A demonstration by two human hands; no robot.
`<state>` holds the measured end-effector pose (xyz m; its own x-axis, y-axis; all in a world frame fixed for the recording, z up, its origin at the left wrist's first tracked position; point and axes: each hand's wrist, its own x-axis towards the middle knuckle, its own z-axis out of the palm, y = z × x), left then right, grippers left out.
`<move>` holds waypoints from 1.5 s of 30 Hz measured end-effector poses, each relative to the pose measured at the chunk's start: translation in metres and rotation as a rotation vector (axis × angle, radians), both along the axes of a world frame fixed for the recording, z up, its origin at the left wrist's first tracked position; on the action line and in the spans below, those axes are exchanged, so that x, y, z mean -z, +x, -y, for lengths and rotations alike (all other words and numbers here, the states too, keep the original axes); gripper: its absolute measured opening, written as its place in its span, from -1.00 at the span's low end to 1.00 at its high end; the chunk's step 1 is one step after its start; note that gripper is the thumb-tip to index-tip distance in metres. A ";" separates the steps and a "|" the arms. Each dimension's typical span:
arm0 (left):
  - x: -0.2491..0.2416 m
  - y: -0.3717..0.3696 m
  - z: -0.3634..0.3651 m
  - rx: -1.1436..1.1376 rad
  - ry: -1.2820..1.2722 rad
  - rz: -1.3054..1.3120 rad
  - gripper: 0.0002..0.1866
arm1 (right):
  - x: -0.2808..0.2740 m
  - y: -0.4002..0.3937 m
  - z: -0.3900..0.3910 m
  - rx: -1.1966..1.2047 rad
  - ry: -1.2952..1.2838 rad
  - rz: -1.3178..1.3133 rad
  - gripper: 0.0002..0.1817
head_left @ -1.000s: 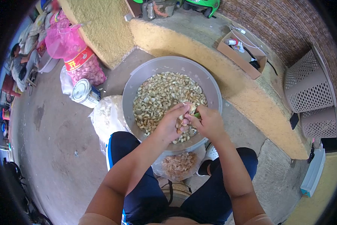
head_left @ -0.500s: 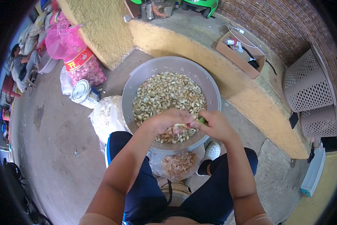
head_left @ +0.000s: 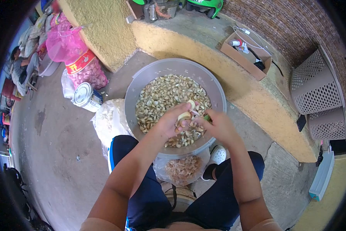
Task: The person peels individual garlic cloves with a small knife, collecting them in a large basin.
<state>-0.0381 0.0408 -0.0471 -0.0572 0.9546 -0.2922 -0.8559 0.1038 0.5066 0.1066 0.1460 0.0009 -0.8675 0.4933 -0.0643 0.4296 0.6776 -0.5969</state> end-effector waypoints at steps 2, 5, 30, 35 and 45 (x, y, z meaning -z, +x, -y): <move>-0.002 -0.002 0.000 0.019 0.004 -0.023 -0.62 | 0.004 0.001 -0.005 0.074 -0.088 -0.019 -0.51; -0.001 -0.003 0.000 0.063 -0.009 -0.104 -0.62 | 0.015 0.002 -0.011 0.111 -0.182 -0.147 -0.54; 0.006 0.010 -0.006 0.035 -0.305 -0.525 -0.71 | 0.032 -0.008 -0.001 0.104 0.090 -0.133 -0.74; 0.010 0.007 -0.005 0.047 -0.229 -0.487 -0.71 | 0.035 -0.007 -0.004 0.114 0.015 -0.170 -0.73; 0.009 0.004 0.000 0.111 -0.055 -0.162 -0.69 | 0.035 -0.001 -0.016 0.182 -0.723 -0.234 -0.82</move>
